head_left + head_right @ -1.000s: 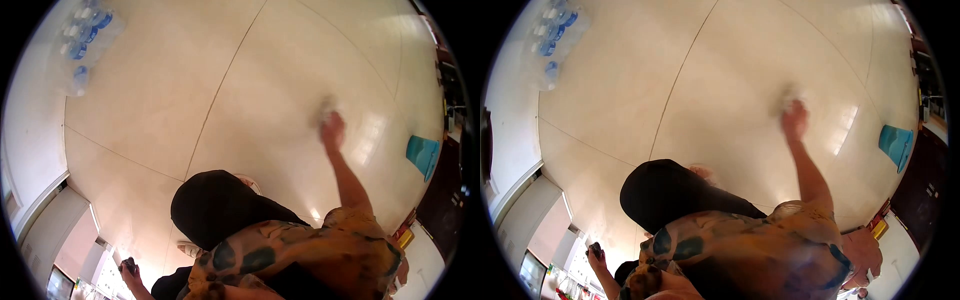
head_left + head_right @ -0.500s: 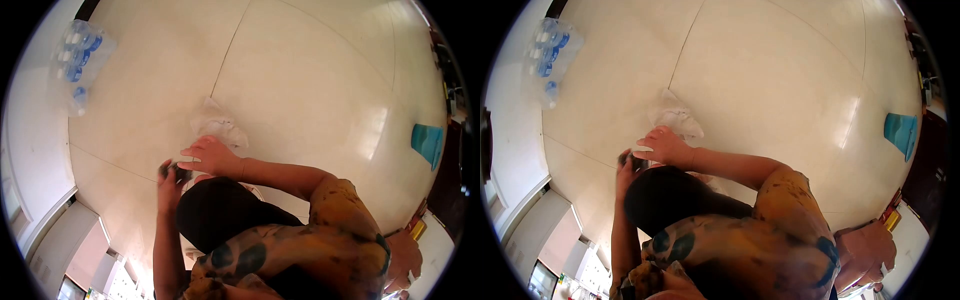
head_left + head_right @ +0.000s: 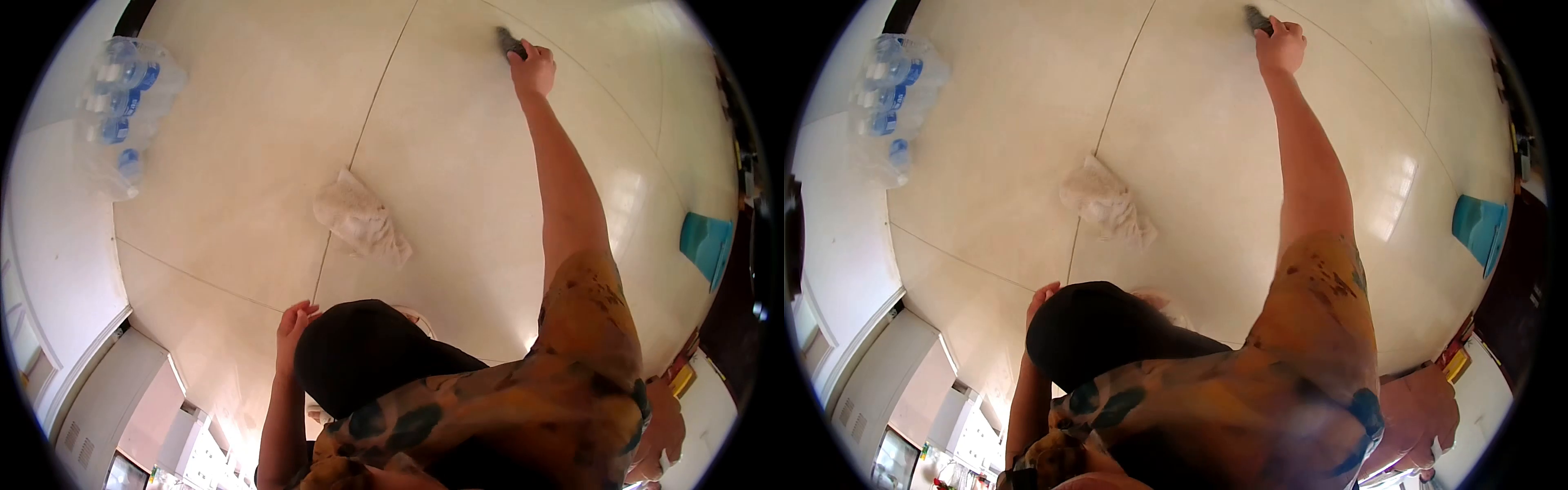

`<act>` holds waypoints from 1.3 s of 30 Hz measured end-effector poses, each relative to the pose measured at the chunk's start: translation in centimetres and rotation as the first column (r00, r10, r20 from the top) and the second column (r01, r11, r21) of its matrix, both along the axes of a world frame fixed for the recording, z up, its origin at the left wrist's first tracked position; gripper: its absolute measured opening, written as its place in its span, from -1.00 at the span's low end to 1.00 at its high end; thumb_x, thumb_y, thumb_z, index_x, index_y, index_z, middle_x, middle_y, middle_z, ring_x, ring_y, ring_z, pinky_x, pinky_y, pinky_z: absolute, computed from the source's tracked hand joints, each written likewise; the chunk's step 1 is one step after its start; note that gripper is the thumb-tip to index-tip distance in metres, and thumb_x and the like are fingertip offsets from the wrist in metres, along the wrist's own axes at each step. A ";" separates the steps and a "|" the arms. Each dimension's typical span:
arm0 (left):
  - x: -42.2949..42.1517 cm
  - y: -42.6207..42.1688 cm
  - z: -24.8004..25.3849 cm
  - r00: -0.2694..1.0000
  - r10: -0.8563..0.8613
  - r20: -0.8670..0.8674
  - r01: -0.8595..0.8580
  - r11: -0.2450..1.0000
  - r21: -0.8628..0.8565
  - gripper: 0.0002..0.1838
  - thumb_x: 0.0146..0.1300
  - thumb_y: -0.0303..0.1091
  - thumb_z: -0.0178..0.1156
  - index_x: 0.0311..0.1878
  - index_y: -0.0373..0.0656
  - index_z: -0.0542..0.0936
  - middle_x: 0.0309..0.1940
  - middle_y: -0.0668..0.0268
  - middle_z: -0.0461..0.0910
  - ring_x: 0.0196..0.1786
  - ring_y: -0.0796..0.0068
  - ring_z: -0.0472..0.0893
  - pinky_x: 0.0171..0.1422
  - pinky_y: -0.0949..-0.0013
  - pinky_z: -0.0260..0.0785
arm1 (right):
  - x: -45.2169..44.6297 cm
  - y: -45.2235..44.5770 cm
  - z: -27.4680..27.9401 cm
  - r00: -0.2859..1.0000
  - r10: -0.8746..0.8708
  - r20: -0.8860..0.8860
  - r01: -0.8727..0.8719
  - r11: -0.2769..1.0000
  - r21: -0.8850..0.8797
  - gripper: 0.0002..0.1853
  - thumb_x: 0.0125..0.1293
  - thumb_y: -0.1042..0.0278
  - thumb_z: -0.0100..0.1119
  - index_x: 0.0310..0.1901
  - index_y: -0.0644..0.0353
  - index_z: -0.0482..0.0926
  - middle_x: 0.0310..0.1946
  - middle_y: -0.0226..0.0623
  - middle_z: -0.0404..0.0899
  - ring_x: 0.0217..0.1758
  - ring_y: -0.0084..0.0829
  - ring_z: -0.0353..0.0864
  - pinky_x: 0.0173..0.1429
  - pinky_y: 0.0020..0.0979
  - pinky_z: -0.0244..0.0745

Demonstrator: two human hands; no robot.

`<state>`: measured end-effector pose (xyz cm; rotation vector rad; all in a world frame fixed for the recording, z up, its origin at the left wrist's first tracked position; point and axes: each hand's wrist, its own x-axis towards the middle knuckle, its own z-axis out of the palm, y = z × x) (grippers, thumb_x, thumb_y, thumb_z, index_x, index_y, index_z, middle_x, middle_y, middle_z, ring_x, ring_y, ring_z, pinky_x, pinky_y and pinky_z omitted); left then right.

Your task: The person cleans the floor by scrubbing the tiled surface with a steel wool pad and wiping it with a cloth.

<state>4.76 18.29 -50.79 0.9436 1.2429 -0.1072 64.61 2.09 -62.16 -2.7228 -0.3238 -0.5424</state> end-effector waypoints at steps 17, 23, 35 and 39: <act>-2.2 0.6 1.4 0.978 0.118 -0.172 -0.101 0.989 0.106 -0.73 0.45 -0.29 -0.10 0.01 -0.24 0.49 -0.13 0.20 0.58 -0.08 0.42 0.58 -0.07 0.40 0.47 | 5.7 2.0 -0.2 0.952 0.099 -0.289 -0.240 0.827 -0.509 -0.82 0.18 0.28 0.05 -0.36 0.11 0.63 -0.16 -0.30 0.59 -0.05 -0.24 0.58 -0.02 -0.25 0.55; -2.4 -0.5 1.4 0.984 0.107 -0.142 -0.090 0.989 0.119 -0.73 0.45 -0.30 -0.09 0.00 -0.26 0.49 -0.16 0.22 0.59 -0.11 0.45 0.58 -0.07 0.42 0.47 | 1.4 1.7 0.0 0.885 0.357 -0.298 -0.463 0.737 -0.492 -0.80 0.20 0.28 0.04 -0.30 0.18 0.60 -0.29 -0.21 0.63 -0.19 -0.22 0.64 -0.17 -0.20 0.59; 1.4 -1.5 1.2 0.996 0.087 0.002 -0.086 0.991 0.104 -0.74 0.43 -0.29 -0.02 0.00 -0.27 0.50 -0.20 0.23 0.59 -0.15 0.48 0.57 0.00 0.46 0.44 | -21.2 7.1 2.8 0.553 0.744 -0.375 -0.819 0.569 -0.080 -0.97 -0.03 0.46 0.16 -0.48 0.16 0.53 -0.40 -0.23 0.47 -0.29 -0.19 0.53 -0.30 -0.25 0.50; 5.9 -1.5 4.0 0.950 0.192 0.247 -0.192 0.981 -0.022 -0.68 0.41 -0.23 0.02 0.06 -0.27 0.46 -0.06 0.18 0.54 -0.07 0.35 0.56 0.07 0.37 0.43 | -29.2 6.9 6.9 0.443 0.837 -0.322 -0.722 0.546 0.426 -0.91 -0.02 0.37 0.23 -0.42 0.09 0.56 -0.37 -0.30 0.48 -0.23 -0.22 0.51 -0.24 -0.23 0.46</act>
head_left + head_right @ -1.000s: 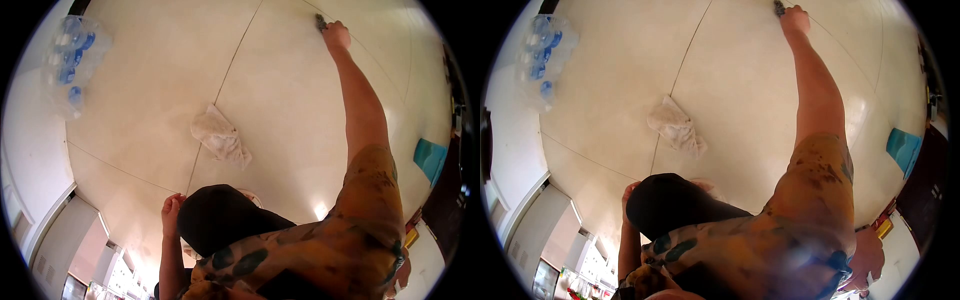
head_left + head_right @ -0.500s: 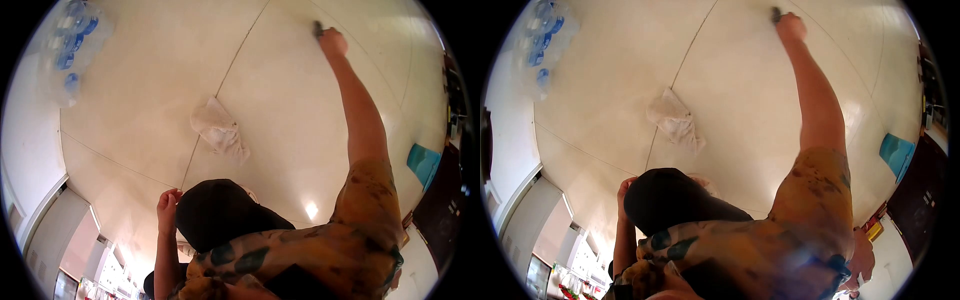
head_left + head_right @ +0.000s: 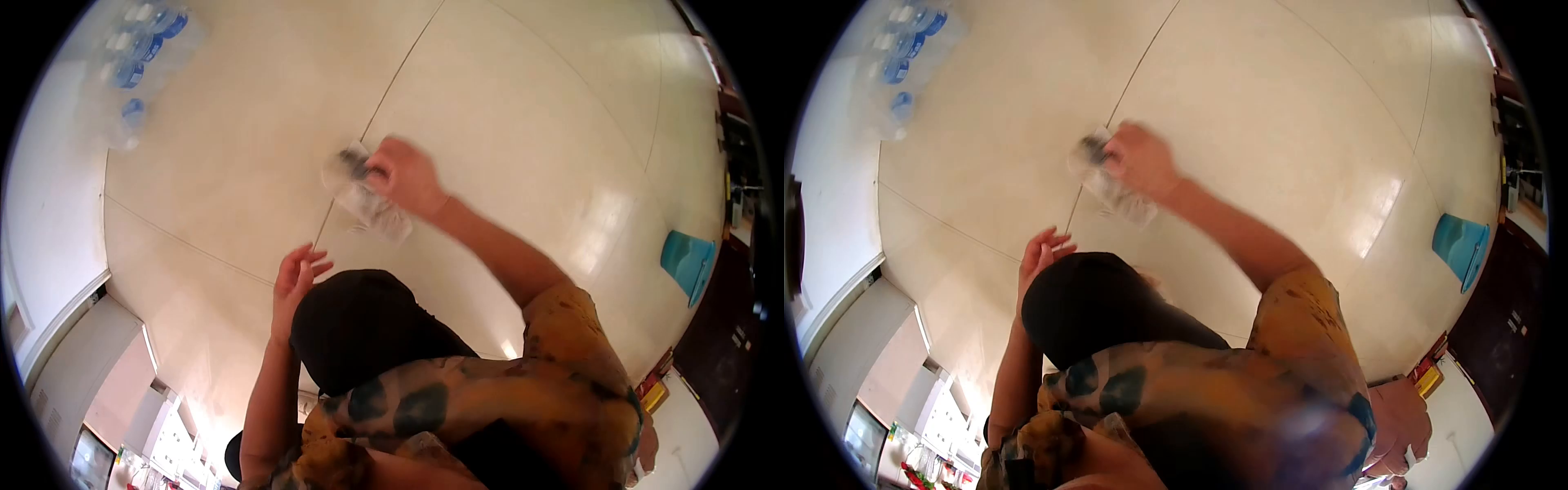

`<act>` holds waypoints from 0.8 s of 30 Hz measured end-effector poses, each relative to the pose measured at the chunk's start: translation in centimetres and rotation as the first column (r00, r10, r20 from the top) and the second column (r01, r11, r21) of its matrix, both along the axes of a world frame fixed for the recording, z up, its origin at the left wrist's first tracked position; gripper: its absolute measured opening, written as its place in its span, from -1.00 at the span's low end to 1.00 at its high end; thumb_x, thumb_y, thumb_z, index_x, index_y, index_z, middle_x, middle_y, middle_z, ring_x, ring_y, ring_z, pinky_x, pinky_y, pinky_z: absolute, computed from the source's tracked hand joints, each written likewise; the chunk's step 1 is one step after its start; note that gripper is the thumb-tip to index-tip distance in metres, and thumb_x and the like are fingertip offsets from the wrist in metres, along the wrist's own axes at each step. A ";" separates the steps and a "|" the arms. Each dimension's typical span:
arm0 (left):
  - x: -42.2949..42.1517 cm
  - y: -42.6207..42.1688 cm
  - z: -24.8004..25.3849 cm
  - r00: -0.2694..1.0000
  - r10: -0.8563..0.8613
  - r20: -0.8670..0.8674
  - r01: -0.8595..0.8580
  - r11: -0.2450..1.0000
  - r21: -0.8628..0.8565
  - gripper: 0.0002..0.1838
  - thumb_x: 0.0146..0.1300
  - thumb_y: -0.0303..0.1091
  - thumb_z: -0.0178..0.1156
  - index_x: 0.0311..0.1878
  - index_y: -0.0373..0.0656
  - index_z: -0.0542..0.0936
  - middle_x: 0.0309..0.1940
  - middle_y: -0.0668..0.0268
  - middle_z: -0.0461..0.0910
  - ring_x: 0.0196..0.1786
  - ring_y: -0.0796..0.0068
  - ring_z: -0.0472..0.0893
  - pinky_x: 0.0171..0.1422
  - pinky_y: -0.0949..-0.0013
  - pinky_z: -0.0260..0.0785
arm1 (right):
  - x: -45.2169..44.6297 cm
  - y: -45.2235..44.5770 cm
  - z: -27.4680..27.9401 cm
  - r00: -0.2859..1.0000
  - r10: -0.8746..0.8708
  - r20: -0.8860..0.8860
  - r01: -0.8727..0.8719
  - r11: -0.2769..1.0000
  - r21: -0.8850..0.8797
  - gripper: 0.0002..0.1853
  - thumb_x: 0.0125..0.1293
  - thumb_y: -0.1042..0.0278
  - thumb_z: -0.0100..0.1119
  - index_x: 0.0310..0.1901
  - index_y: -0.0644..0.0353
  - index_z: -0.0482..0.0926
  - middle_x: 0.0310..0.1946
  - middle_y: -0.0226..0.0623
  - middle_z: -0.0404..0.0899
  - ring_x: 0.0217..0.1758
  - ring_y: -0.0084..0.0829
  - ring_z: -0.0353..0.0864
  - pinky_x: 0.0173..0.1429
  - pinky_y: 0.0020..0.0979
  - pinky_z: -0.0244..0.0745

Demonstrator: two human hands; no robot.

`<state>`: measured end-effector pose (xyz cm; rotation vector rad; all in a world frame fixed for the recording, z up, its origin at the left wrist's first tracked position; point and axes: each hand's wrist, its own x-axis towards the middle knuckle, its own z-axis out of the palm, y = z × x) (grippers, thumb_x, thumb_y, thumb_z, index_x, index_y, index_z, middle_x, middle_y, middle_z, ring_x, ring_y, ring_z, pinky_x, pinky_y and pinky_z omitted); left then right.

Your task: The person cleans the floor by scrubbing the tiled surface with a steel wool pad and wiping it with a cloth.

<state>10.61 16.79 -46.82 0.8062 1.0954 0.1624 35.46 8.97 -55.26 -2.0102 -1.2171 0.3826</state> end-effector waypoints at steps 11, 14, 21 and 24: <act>-14.5 2.5 -5.2 0.909 0.400 -0.118 -0.410 0.908 -0.083 -0.81 0.37 -0.28 0.02 0.00 -0.06 0.40 -0.22 0.29 0.58 -0.29 0.41 0.59 -0.42 0.50 0.38 | -6.3 -4.5 -1.3 0.889 0.420 0.180 -0.384 0.900 -0.206 -0.39 0.01 0.09 0.34 0.12 0.09 0.44 0.34 -0.27 0.17 0.42 -0.16 0.06 0.42 -0.03 0.01; -16.9 2.2 -5.9 0.869 0.467 -0.167 -0.488 0.863 -0.131 -0.80 0.38 -0.27 0.00 0.01 -0.06 0.37 -0.21 0.26 0.57 -0.27 0.37 0.59 -0.39 0.46 0.40 | -3.9 -3.2 -4.7 0.796 0.526 0.300 -0.476 0.850 -0.226 -0.40 0.13 0.03 0.21 0.18 0.13 0.39 0.38 -0.27 0.13 0.46 -0.16 0.00 0.47 -0.02 -0.07; -10.5 2.2 -2.3 0.890 0.403 -0.214 -0.421 0.906 -0.047 -0.79 0.37 -0.25 0.05 0.01 -0.02 0.38 -0.19 0.29 0.56 -0.23 0.34 0.59 -0.32 0.36 0.43 | 16.7 5.5 -8.7 0.622 -0.003 0.783 0.249 0.948 -0.195 -0.48 0.27 0.06 -0.03 0.18 0.18 0.37 0.24 -0.13 0.33 0.34 -0.08 0.23 0.27 0.04 0.14; -12.8 4.1 -1.5 0.894 0.428 -0.133 -0.431 0.902 0.010 -0.77 0.36 -0.24 0.07 0.04 0.02 0.39 -0.13 0.28 0.58 -0.21 0.35 0.60 -0.33 0.43 0.41 | 24.4 -2.8 -9.9 0.569 -0.278 0.774 0.627 0.755 -0.190 -0.48 0.26 -0.01 -0.05 0.19 0.06 0.38 0.33 -0.25 0.24 0.42 -0.06 0.11 0.35 0.15 0.01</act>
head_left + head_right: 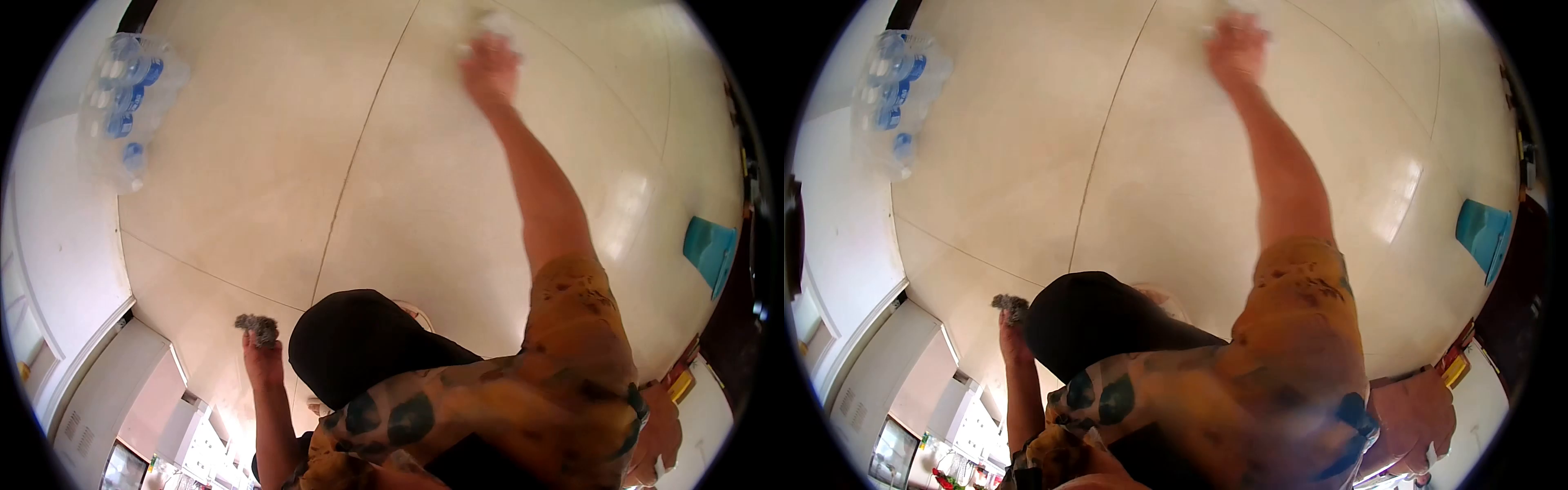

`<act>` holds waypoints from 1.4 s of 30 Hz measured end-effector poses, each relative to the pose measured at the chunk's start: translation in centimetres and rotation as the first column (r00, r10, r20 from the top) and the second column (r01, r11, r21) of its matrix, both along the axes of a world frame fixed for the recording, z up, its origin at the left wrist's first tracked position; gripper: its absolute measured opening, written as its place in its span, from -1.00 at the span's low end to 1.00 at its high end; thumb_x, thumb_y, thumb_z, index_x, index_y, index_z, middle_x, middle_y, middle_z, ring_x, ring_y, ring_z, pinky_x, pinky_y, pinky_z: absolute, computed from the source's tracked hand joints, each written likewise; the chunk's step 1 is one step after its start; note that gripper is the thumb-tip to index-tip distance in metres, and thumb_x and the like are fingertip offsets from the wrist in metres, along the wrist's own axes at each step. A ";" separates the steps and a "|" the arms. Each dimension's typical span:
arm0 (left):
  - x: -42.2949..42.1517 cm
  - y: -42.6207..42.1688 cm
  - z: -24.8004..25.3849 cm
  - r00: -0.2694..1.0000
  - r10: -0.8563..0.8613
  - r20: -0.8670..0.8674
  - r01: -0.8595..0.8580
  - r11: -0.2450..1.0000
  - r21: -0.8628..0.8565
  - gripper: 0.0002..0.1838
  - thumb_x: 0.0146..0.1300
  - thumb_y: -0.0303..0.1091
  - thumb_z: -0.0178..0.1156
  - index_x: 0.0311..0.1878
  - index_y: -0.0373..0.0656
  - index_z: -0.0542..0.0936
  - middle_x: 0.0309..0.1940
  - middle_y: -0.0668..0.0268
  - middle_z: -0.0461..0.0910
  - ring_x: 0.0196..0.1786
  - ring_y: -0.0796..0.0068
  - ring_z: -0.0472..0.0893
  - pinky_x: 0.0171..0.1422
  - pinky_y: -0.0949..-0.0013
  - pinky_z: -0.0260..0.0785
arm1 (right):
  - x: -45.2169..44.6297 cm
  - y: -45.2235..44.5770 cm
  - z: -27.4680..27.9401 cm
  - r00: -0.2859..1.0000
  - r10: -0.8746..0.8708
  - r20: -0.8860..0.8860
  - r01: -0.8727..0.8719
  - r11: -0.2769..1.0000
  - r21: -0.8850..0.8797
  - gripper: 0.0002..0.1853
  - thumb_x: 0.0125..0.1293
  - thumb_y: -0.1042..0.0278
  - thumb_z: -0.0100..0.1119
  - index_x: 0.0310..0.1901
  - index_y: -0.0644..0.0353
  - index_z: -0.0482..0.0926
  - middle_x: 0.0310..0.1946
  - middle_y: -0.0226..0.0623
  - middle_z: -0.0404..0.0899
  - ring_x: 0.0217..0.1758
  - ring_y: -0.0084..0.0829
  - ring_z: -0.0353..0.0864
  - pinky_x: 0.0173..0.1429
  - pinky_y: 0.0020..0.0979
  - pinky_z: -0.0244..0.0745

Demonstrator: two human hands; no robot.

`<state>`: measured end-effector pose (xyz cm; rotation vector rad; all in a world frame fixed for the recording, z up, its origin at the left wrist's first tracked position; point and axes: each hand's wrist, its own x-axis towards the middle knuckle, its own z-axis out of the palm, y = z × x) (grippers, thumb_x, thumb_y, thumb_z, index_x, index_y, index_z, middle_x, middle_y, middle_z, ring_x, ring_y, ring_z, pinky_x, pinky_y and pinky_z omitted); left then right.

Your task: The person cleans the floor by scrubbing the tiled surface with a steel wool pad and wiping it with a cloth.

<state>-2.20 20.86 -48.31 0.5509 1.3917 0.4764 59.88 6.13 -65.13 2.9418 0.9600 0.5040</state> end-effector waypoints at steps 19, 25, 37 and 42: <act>-22.5 2.3 16.9 0.931 0.285 -0.227 -0.162 0.881 0.444 -0.79 0.40 -0.25 0.01 0.03 -0.05 0.43 -0.22 0.39 0.59 -0.25 0.58 0.58 -0.37 0.53 0.36 | -23.2 1.0 0.8 0.803 0.546 -0.239 -0.390 0.784 0.483 -0.55 0.36 0.35 -0.14 0.27 0.22 0.34 0.30 -0.17 0.30 0.43 -0.08 0.13 0.45 -0.10 0.02; -29.5 -0.4 19.3 0.857 0.408 -0.314 -0.233 0.851 0.470 -0.75 0.42 -0.30 -0.02 0.10 -0.10 0.41 -0.18 0.35 0.59 -0.27 0.56 0.58 -0.34 0.53 0.37 | -42.2 6.1 0.1 -0.200 0.775 -0.600 -0.808 0.216 0.549 -0.58 0.33 0.36 -0.12 0.22 0.09 0.37 0.16 -0.17 0.43 0.08 -0.10 0.46 0.14 -0.14 0.35; -51.5 -19.0 4.5 0.601 0.752 -0.272 -0.697 0.659 0.283 -0.78 0.40 -0.26 -0.03 0.06 0.01 0.42 -0.19 0.44 0.58 -0.26 0.58 0.57 -0.39 0.57 0.31 | -31.4 30.3 4.2 0.659 0.711 -0.246 -0.752 0.632 -0.186 -0.57 0.19 0.49 -0.04 0.14 0.26 0.40 0.15 -0.08 0.37 0.16 -0.10 0.38 0.22 -0.12 0.29; -50.1 -25.2 3.3 0.427 0.870 -0.245 -0.856 0.476 0.200 -0.77 0.39 -0.24 0.00 0.06 0.03 0.43 -0.15 0.44 0.58 -0.22 0.53 0.59 -0.35 0.53 0.35 | -40.4 38.8 -3.1 0.516 0.854 0.073 -0.844 0.492 0.213 -0.60 0.15 0.49 -0.07 0.06 0.28 0.46 0.10 -0.06 0.43 0.23 -0.10 0.34 0.34 -0.07 0.09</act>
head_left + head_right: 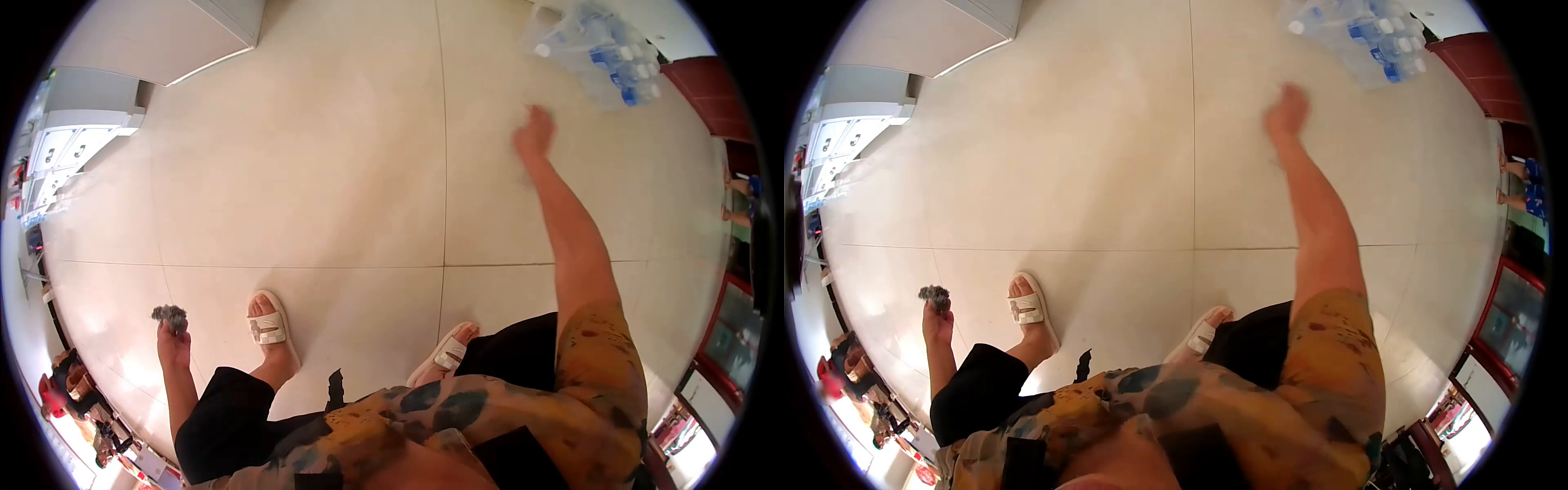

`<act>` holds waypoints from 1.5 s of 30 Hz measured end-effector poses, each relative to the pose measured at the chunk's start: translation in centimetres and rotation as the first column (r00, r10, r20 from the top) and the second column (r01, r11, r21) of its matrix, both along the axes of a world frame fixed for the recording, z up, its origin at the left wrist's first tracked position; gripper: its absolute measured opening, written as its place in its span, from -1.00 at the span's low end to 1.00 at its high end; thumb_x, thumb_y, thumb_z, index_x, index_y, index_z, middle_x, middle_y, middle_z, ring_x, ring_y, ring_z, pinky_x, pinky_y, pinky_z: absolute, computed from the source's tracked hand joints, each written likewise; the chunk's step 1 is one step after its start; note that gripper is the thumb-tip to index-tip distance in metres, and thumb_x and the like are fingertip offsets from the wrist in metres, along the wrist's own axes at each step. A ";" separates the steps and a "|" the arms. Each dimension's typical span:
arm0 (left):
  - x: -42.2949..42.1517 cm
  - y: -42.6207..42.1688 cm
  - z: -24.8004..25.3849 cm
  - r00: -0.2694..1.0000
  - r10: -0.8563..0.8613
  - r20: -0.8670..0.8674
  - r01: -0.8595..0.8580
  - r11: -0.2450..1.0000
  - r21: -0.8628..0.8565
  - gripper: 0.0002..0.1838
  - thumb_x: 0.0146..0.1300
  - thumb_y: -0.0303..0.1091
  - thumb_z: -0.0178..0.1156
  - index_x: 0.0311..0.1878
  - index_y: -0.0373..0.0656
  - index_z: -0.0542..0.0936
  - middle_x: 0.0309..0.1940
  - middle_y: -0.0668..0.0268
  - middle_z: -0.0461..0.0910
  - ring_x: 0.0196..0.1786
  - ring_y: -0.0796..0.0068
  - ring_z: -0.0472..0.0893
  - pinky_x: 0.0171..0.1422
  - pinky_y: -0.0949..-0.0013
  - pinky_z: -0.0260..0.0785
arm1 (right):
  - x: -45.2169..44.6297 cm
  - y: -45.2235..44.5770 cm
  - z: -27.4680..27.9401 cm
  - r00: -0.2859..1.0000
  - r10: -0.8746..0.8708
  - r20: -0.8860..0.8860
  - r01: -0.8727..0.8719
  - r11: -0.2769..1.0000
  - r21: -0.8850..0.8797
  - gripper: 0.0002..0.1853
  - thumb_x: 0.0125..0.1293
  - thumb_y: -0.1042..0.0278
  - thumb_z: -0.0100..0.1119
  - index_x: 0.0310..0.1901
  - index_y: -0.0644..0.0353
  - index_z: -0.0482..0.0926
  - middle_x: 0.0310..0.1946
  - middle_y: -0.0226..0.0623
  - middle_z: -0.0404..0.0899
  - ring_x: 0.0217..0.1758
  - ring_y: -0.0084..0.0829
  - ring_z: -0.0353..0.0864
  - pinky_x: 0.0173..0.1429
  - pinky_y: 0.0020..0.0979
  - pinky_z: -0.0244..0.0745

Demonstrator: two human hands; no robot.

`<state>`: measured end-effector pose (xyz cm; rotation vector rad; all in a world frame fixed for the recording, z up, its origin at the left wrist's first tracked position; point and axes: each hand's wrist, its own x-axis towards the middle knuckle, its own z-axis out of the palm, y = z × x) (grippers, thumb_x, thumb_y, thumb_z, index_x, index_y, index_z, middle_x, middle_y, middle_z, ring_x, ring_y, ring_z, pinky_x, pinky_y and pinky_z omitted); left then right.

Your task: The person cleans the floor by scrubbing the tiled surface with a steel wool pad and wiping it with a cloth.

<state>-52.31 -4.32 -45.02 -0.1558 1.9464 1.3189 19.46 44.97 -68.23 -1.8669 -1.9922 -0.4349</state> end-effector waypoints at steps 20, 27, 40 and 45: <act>1.3 7.8 -0.5 0.981 -0.196 0.004 0.194 0.973 0.123 -0.71 0.36 -0.24 0.07 0.11 -0.04 0.40 -0.08 0.35 0.59 -0.09 0.46 0.61 -0.20 0.44 0.42 | -16.7 -1.8 8.0 0.548 0.007 -0.837 -0.538 0.769 -0.346 -0.44 0.07 0.52 0.21 0.19 0.19 0.41 0.14 -0.19 0.46 0.16 -0.33 0.48 0.19 -0.36 0.42; -1.0 9.3 -3.1 0.981 -0.189 0.041 0.180 0.971 0.155 -0.72 0.36 -0.24 0.07 0.10 -0.04 0.42 -0.07 0.34 0.59 -0.13 0.44 0.60 -0.22 0.47 0.39 | -30.6 -25.2 3.8 0.240 0.638 -0.732 -0.957 0.283 -0.067 -0.44 -0.01 0.67 0.00 0.10 0.05 0.51 0.09 -0.19 0.51 0.18 -0.15 0.44 0.38 -0.14 0.19; 1.0 24.1 -16.3 0.683 -0.712 -0.167 0.663 0.699 -0.269 -0.66 0.37 -0.27 -0.02 0.04 -0.38 0.35 -0.21 0.17 0.54 -0.35 0.41 0.60 -0.36 0.45 0.45 | -17.1 -15.3 15.5 0.602 -0.224 -0.766 -0.547 0.583 -0.600 -0.35 -0.05 0.76 0.02 0.16 0.04 0.47 0.14 -0.43 0.47 0.08 -0.52 0.48 0.11 -0.52 0.40; 1.0 25.8 -16.2 0.559 -0.829 -0.015 0.758 0.519 -0.395 -0.69 0.43 -0.24 -0.14 0.04 -0.30 0.29 -0.23 0.17 0.55 -0.36 0.39 0.62 -0.29 0.40 0.48 | -13.5 -19.2 5.5 0.774 -0.352 -0.527 -0.138 0.718 -0.682 -0.30 -0.19 0.67 0.18 0.15 0.10 0.45 0.03 -0.33 0.51 0.12 -0.37 0.48 0.21 -0.37 0.36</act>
